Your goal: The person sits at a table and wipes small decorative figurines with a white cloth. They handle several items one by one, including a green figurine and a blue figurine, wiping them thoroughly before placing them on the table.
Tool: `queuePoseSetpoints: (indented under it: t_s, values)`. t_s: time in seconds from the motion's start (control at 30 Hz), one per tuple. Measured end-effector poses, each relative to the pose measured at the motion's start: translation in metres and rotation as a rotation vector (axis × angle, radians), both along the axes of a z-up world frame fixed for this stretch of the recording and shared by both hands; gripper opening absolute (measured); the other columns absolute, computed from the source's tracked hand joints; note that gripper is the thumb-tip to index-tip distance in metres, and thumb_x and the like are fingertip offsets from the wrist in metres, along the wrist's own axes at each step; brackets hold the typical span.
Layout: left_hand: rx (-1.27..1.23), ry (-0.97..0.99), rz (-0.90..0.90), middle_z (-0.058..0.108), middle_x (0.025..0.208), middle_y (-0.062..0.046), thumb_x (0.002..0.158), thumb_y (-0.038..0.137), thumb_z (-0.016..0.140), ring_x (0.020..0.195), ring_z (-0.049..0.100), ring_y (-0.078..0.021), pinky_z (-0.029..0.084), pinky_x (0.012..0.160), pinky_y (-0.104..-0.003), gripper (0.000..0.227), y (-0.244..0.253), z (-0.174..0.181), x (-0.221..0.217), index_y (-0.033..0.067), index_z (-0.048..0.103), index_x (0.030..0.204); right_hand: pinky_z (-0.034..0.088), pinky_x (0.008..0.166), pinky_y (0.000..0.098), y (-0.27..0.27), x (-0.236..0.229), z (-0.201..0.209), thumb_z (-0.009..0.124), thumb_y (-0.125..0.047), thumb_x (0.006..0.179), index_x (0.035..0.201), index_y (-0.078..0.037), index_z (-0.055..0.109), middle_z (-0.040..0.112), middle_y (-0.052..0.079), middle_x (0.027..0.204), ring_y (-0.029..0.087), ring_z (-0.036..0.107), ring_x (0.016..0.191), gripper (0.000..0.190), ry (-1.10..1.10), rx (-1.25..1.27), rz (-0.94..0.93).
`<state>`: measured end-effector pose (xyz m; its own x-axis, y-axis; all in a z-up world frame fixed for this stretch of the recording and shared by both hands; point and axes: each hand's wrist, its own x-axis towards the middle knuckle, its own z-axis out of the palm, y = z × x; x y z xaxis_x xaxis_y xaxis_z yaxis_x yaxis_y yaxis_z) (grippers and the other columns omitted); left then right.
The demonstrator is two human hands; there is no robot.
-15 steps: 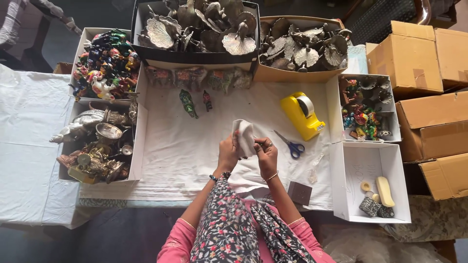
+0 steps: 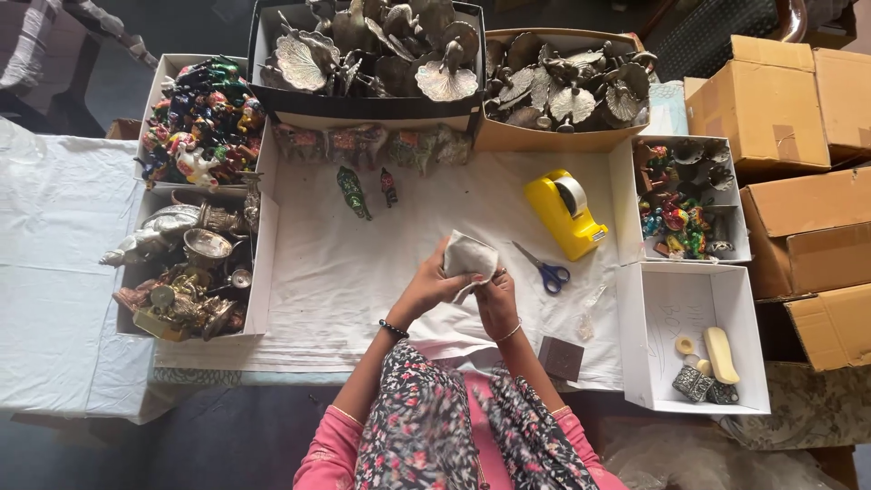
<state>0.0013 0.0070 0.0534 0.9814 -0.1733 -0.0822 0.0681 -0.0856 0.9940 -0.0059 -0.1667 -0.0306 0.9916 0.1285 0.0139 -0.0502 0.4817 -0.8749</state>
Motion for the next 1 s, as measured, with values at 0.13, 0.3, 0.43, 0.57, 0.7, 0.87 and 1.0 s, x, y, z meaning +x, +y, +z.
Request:
queuePoseSetpoints:
  t_s: [0.13, 0.3, 0.43, 0.57, 0.7, 0.87, 1.0]
  values:
    - [-0.063, -0.098, -0.041, 0.073, 0.113, -0.017, 0.086, 0.027, 0.083, 0.102, 0.073, -0.0244, 0.057, 0.084, -0.037, 0.072, 0.001, -0.025, 0.002, 0.0047, 0.047, 0.145, 0.057, 0.089, 0.0302, 0.003, 0.001, -0.010, 0.065, -0.004, 0.093, 0.115, -0.004, 0.065, 0.073, 0.006, 0.107, 0.015, 0.072, 0.097, 0.023, 0.304, 0.341, 0.030]
    - [0.168, -0.095, 0.171, 0.075, 0.093, -0.020, 0.097, 0.033, 0.074, 0.090, 0.076, -0.0329, 0.057, 0.071, -0.040, 0.051, -0.010, -0.036, -0.003, 0.0042, 0.054, 0.134, 0.058, 0.085, 0.0314, 0.007, 0.000, -0.005, 0.067, -0.014, 0.098, 0.116, -0.003, 0.065, 0.073, 0.007, 0.105, 0.015, 0.072, 0.092, 0.021, 0.278, 0.249, 0.010]
    - [0.308, -0.226, 0.342, 0.071, 0.082, -0.022, 0.098, 0.037, 0.067, 0.079, 0.076, -0.0353, 0.056, 0.063, -0.042, 0.041, -0.015, -0.062, 0.000, 0.0038, 0.063, 0.122, 0.058, 0.079, 0.0288, 0.008, 0.000, -0.006, 0.068, -0.013, 0.101, 0.112, 0.000, 0.065, 0.073, 0.004, 0.098, 0.012, 0.070, 0.086, 0.017, 0.120, -0.031, -0.073]
    - [0.235, 0.065, 0.397, 0.068, 0.077, -0.019, 0.114, 0.040, 0.048, 0.071, 0.073, -0.0293, 0.052, 0.065, -0.038, 0.043, -0.020, -0.079, 0.004, 0.0055, 0.072, 0.122, 0.056, 0.068, 0.0254, 0.011, -0.005, 0.021, 0.071, -0.009, 0.098, 0.108, 0.001, 0.071, 0.073, 0.005, 0.088, 0.009, 0.068, 0.075, 0.014, 0.020, -0.410, -0.188]
    - [-0.169, 0.009, 0.406, 0.073, 0.098, -0.008, 0.110, 0.040, 0.054, 0.086, 0.068, -0.0137, 0.055, 0.072, -0.031, 0.041, -0.023, -0.101, 0.007, 0.0041, 0.063, 0.127, 0.056, 0.064, 0.0237, 0.022, -0.005, 0.059, 0.075, -0.010, 0.093, 0.105, -0.001, 0.073, 0.079, 0.008, 0.083, 0.007, 0.071, 0.074, 0.015, -0.071, -0.716, -0.239]
    - [-0.584, 0.239, 0.488, 0.060, 0.091, 0.000, 0.108, 0.044, 0.061, 0.078, 0.057, -0.0110, 0.047, 0.062, -0.030, 0.044, -0.019, -0.201, 0.013, 0.0014, 0.063, 0.115, 0.061, 0.069, 0.0307, 0.031, -0.007, 0.111, 0.071, -0.016, 0.096, 0.113, -0.007, 0.074, 0.079, 0.012, 0.099, 0.018, 0.079, 0.084, 0.020, -0.313, -0.821, -0.045]
    - [-0.728, 0.480, 0.564, 0.060, 0.093, 0.004, 0.100, 0.051, 0.054, 0.083, 0.059, -0.0080, 0.049, 0.065, -0.026, 0.042, -0.014, -0.115, -0.005, 0.0157, 0.060, 0.121, 0.054, 0.063, 0.0406, 0.035, -0.010, 0.111, 0.075, -0.019, 0.090, 0.119, -0.011, 0.076, 0.073, 0.019, 0.081, 0.032, 0.072, 0.071, 0.030, -0.323, -1.209, 0.058]
